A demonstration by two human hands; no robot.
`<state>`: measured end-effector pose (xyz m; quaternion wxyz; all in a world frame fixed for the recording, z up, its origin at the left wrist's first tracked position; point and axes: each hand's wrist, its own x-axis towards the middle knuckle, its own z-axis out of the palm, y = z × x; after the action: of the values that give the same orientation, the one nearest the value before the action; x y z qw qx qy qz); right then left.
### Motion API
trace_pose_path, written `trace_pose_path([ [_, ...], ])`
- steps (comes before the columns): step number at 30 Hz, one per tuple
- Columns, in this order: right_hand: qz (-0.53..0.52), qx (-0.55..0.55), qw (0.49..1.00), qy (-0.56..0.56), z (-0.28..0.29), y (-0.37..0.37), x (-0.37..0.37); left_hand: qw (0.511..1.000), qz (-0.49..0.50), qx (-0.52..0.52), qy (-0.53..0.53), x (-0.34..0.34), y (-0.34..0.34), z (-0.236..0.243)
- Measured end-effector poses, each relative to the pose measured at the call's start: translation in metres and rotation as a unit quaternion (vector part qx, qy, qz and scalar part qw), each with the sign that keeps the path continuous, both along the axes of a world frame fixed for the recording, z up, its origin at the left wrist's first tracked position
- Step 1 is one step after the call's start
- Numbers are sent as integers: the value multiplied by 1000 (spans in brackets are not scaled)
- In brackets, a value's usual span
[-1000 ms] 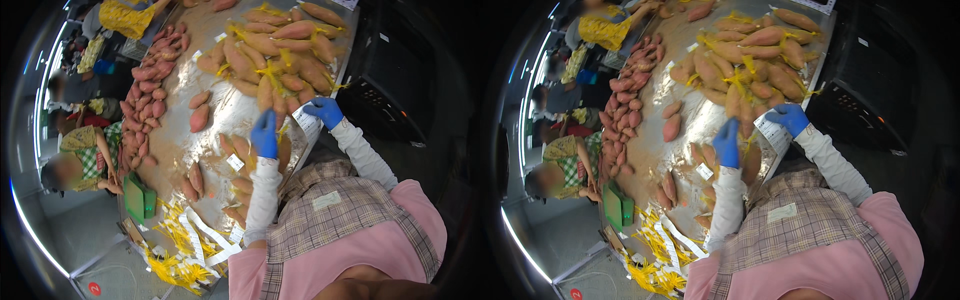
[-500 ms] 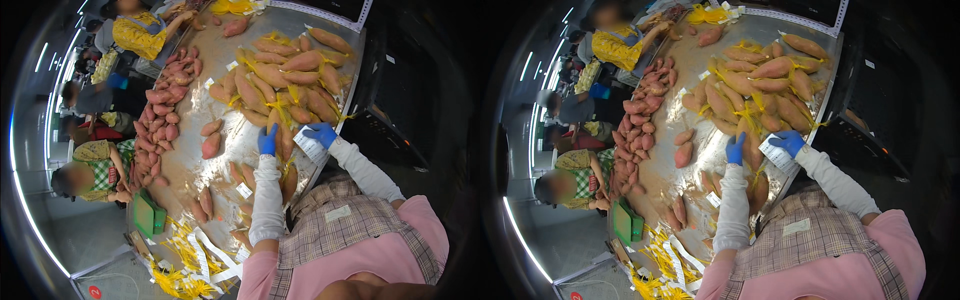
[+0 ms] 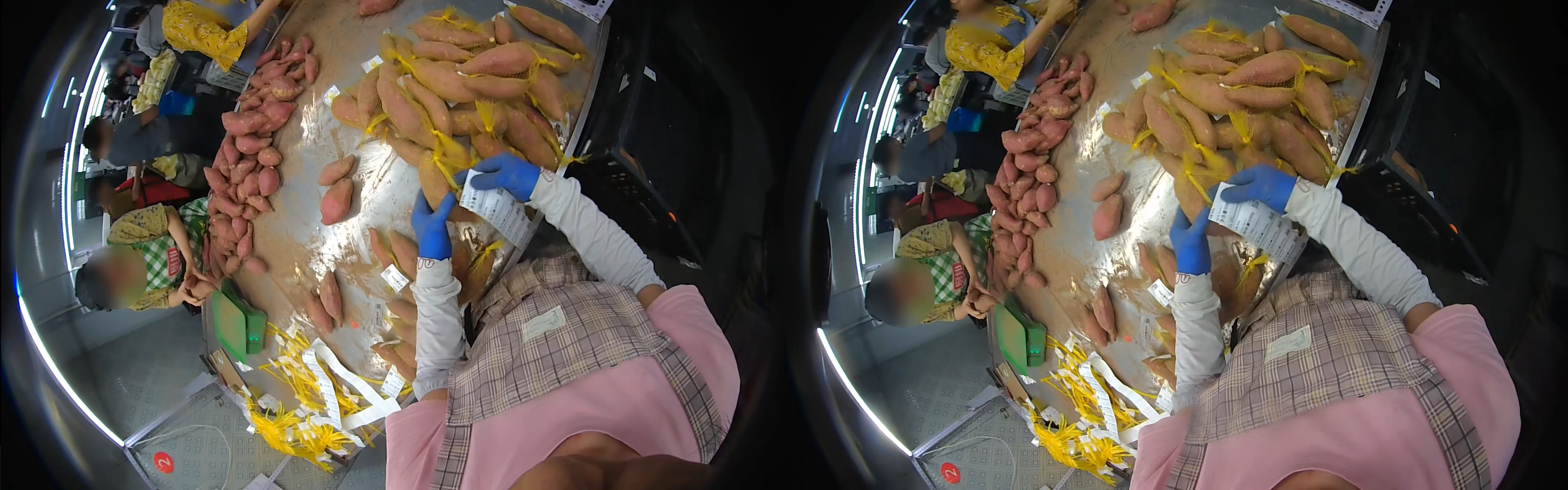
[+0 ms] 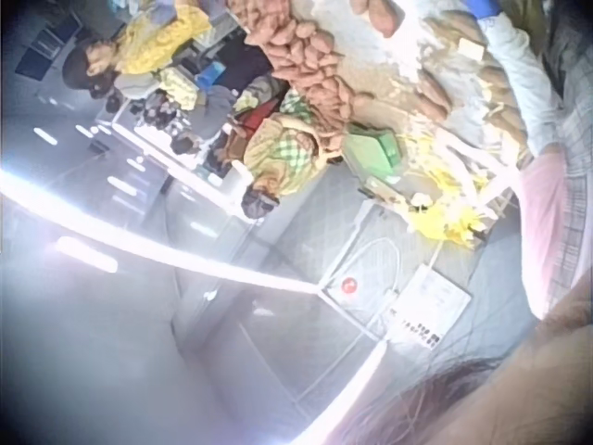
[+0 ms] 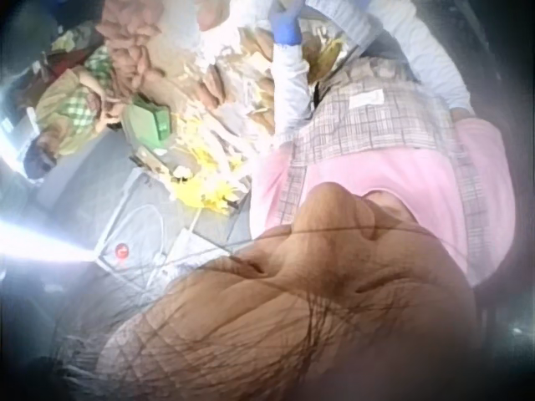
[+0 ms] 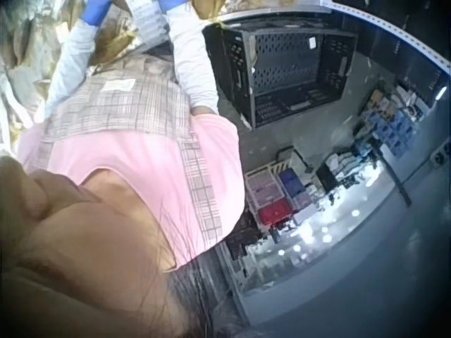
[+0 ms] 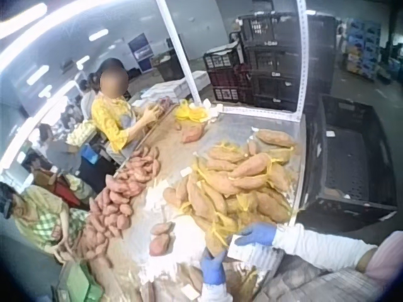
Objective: The person tears printed labels from a roll and applies them to mesh bags of sweet potatoes on a metal table. They handle the labels and bags by hand, placing each labeled bag back on the table.
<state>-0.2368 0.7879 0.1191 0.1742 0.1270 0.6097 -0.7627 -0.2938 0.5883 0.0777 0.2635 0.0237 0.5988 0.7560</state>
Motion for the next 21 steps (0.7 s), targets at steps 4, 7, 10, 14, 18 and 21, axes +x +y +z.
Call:
trace_pose_path([
  [4,44,-13,995,85,21,14,18,925,-18,-180,334,13,0,45],
  [7,25,-79,991,101,40,-1,41,833,-55,-202,512,31,-18,43],
  [10,63,-104,991,53,8,-30,52,813,-33,-218,539,54,-42,68],
  [14,127,-180,963,155,24,-65,47,717,-9,-287,635,78,-94,88],
  [18,280,-89,954,59,10,-94,45,665,-61,-348,658,111,-139,67],
  [21,316,-19,949,11,3,-126,48,687,-74,-391,608,136,-165,29],
])
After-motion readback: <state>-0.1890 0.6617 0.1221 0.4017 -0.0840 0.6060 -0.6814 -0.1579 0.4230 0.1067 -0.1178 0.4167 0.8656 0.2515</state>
